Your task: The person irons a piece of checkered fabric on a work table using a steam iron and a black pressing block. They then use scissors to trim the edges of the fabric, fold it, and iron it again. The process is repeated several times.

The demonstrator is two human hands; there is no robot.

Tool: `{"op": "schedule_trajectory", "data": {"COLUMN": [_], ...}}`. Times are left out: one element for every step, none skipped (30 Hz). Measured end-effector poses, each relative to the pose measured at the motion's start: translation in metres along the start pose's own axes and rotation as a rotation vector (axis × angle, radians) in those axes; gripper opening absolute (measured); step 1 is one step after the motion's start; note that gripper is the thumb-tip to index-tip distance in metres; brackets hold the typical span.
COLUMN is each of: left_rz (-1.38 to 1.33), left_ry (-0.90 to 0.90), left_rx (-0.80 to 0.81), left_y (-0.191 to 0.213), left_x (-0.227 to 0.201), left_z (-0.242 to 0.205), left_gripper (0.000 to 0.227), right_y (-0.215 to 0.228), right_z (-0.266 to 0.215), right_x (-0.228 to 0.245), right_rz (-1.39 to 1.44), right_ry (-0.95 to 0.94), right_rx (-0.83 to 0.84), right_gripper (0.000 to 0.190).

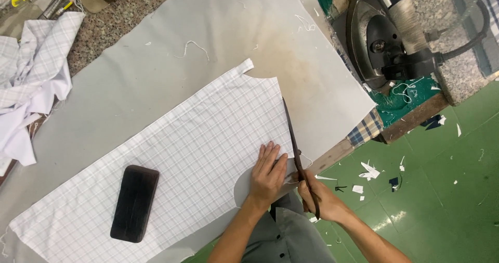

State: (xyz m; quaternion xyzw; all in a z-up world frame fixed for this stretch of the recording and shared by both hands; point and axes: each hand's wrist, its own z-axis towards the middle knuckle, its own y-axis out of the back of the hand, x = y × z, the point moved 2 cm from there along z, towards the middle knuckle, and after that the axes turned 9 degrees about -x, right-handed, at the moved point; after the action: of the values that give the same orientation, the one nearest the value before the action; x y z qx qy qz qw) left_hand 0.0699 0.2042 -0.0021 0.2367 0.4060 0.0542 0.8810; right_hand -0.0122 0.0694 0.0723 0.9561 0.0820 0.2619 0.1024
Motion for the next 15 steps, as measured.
{"op": "schedule_trajectory", "data": {"left_rz": [0.0, -0.023, -0.046, -0.045, -0.059, -0.072, -0.073, -0.076, -0.078, -0.079, -0.073, -0.068, -0.067, -0.06, -0.053], "left_ry": [0.0, 0.007, 0.014, 0.013, 0.017, 0.021, 0.021, 0.023, 0.025, 0.025, 0.027, 0.028, 0.027, 0.022, 0.019], "left_rx": [0.001, -0.001, -0.004, -0.004, 0.0, 0.003, 0.003, 0.011, 0.017, 0.017, 0.004, -0.009, -0.01, -0.005, 0.0], "left_y": [0.001, 0.001, 0.002, 0.002, 0.002, 0.002, 0.001, 0.001, 0.001, 0.001, 0.001, 0.002, 0.003, 0.003, 0.004], "left_x": [0.0, 0.0, 0.0, 0.0, 0.0, 0.001, 0.002, 0.002, 0.003, 0.002, 0.002, 0.001, 0.0, 0.0, -0.001], "left_z": [0.0, 0.001, 0.001, 0.0, 0.0, -0.001, -0.002, -0.003, -0.003, -0.003, -0.002, -0.001, 0.0, 0.002, 0.003], "left_gripper": [0.023, 0.021, 0.019, 0.019, 0.019, 0.019, 0.019, 0.019, 0.019, 0.019, 0.019, 0.019, 0.019, 0.018, 0.017], "right_y": [0.0, 0.001, 0.002, 0.003, 0.003, 0.004, 0.002, 0.0, -0.001, -0.001, 0.0, 0.0, 0.003, 0.004, 0.005], "right_z": [0.004, 0.008, 0.012, 0.013, 0.013, 0.014, 0.017, 0.019, 0.022, 0.021, 0.019, 0.017, 0.018, 0.018, 0.018], "right_x": [0.001, 0.003, 0.004, 0.009, 0.013, 0.018, 0.014, 0.01, 0.006, 0.008, 0.01, 0.013, 0.012, 0.012, 0.011], "right_rz": [0.001, 0.006, 0.009, 0.009, 0.016, 0.023, 0.023, 0.046, 0.069, 0.069, 0.085, 0.1, 0.1, 0.1, 0.099], "right_ry": [-0.001, 0.026, 0.053, 0.053, 0.077, 0.101, 0.101, 0.123, 0.146, 0.147, 0.14, 0.132, 0.134, 0.131, 0.128], "right_rx": [0.0, -0.022, -0.043, -0.043, -0.058, -0.072, -0.073, -0.091, -0.109, -0.11, -0.123, -0.136, -0.137, -0.093, -0.049], "right_gripper": [0.075, 0.073, 0.07, 0.07, 0.071, 0.072, 0.072, 0.061, 0.051, 0.051, 0.053, 0.055, 0.055, 0.06, 0.066]}}
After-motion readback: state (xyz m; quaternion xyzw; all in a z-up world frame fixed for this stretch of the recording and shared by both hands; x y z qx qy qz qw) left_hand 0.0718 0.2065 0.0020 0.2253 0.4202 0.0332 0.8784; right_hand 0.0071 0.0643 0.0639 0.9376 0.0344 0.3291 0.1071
